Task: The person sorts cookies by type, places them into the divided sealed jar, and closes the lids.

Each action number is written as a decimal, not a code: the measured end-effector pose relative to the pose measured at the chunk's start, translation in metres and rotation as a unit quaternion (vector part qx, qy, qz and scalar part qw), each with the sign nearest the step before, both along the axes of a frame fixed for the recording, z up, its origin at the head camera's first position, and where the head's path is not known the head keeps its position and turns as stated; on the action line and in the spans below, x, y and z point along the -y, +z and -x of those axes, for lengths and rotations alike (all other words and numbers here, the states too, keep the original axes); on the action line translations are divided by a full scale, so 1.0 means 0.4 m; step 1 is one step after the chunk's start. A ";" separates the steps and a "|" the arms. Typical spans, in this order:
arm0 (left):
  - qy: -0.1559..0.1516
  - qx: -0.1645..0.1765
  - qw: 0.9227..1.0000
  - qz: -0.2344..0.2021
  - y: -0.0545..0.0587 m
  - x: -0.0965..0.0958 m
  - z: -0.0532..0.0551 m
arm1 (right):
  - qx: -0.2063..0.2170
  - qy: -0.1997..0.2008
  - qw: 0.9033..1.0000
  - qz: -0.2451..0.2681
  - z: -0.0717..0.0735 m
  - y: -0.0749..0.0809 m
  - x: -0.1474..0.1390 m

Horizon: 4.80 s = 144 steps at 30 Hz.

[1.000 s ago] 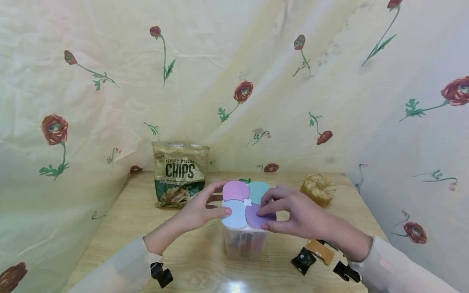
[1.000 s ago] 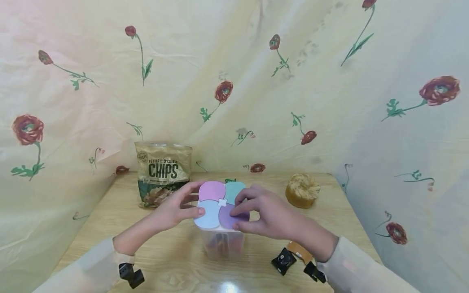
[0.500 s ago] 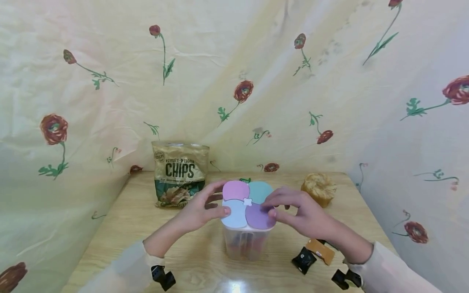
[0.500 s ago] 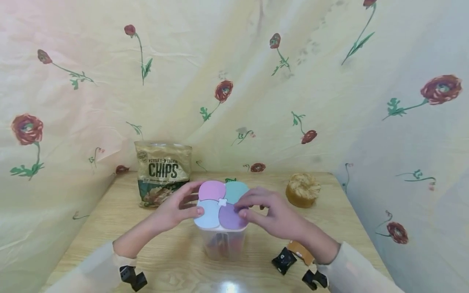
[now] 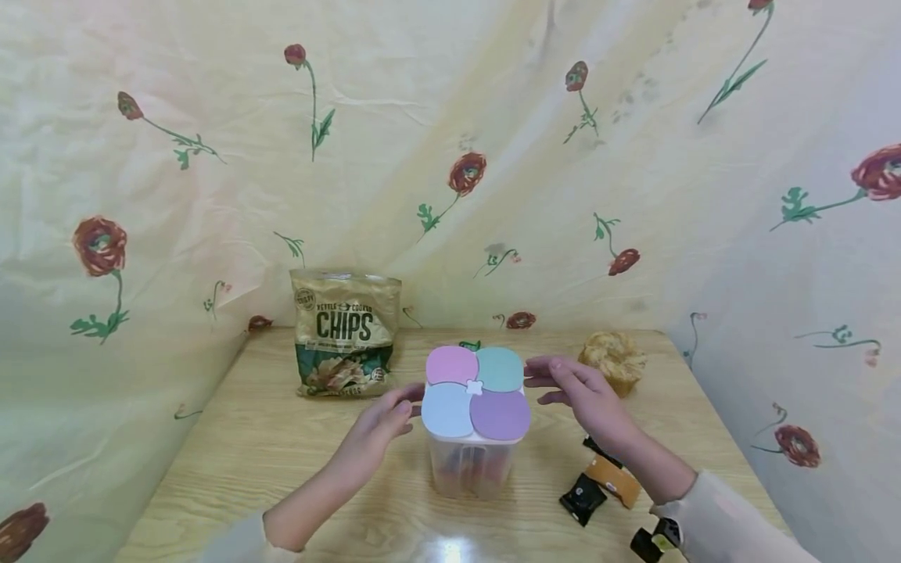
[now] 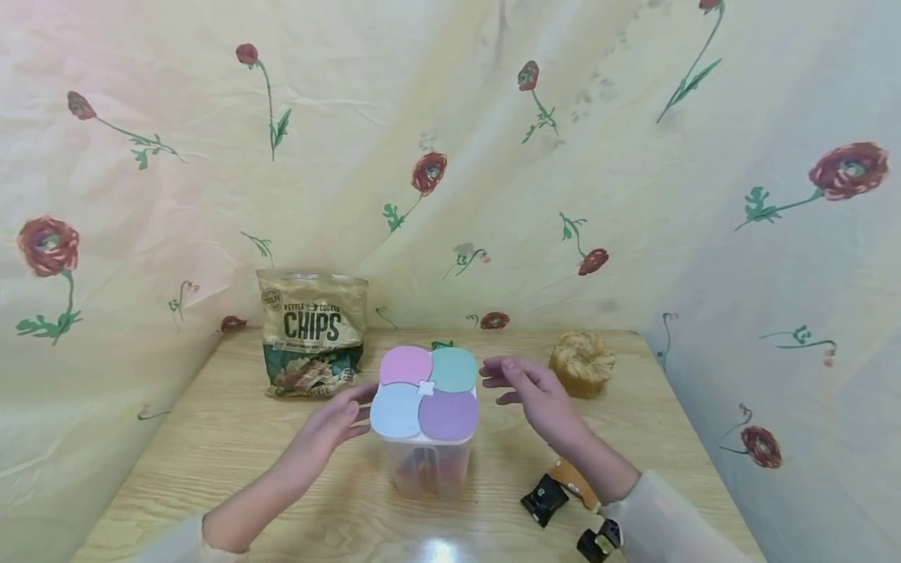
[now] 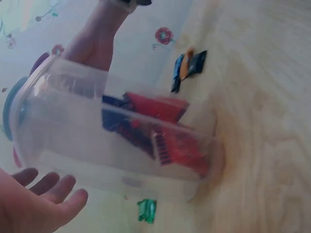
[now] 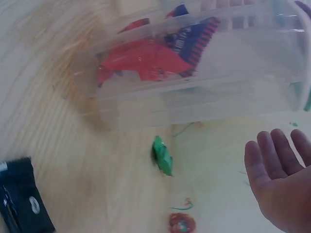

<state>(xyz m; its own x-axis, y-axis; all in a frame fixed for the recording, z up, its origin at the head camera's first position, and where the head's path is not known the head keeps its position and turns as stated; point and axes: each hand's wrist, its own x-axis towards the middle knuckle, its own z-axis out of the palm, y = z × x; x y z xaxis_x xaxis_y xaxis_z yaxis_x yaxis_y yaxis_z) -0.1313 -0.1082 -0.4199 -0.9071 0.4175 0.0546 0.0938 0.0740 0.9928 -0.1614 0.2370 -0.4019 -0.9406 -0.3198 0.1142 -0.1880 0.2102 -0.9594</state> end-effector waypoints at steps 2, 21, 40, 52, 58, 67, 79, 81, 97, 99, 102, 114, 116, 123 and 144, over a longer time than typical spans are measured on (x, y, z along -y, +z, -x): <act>0.014 0.007 1.000 -0.012 -0.010 -0.006 -0.020 | 0.018 0.010 1.000 0.013 0.005 -0.012 0.006; 0.000 -0.016 0.997 -0.073 -0.053 -0.023 -0.157 | 0.078 0.009 0.996 0.046 0.018 -0.058 0.053; -0.002 -0.057 0.997 -0.046 -0.054 -0.017 -0.131 | 0.070 0.025 0.997 0.032 -0.016 -0.051 0.022; -0.040 -0.015 0.998 -0.055 -0.042 -0.008 -0.040 | 0.030 0.051 0.996 0.060 -0.095 -0.066 -0.017; -0.057 0.024 0.996 -0.064 -0.031 -0.007 0.001 | 0.049 0.069 0.994 0.069 -0.133 -0.060 -0.019; -0.095 0.059 0.990 -0.084 -0.025 0.013 0.067 | 0.056 0.076 0.995 0.042 -0.179 -0.060 -0.007; -0.107 0.081 0.985 -0.108 -0.036 -0.006 0.120 | 0.066 0.092 0.993 0.044 -0.218 -0.061 -0.006; -0.105 0.085 0.985 -0.108 -0.037 -0.009 0.124 | 0.066 0.096 0.992 0.049 -0.220 -0.062 -0.006; -0.083 0.081 0.988 -0.097 -0.037 -0.023 0.136 | 0.007 0.090 0.995 0.032 -0.223 -0.085 -0.003; -0.072 0.065 0.992 -0.085 -0.035 -0.021 0.133 | 0.012 0.071 0.997 0.012 -0.214 -0.089 -0.004; -0.049 0.037 0.997 -0.051 -0.030 -0.020 0.126 | 0.009 0.049 0.999 -0.011 -0.196 -0.092 -0.002; 0.024 -0.149 0.988 0.027 0.078 -0.026 0.065 | -0.145 0.038 0.988 -0.044 -0.116 0.018 -0.022; 0.015 -0.175 0.984 0.034 0.106 -0.027 0.057 | -0.162 0.041 0.984 -0.057 -0.107 0.050 -0.025; -0.030 -0.207 0.976 0.061 0.177 -0.055 0.032 | -0.195 0.067 0.973 -0.105 -0.104 0.124 -0.009; -0.088 -0.188 0.957 0.202 0.224 -0.084 0.032 | -0.229 0.109 0.950 -0.184 -0.102 0.138 0.042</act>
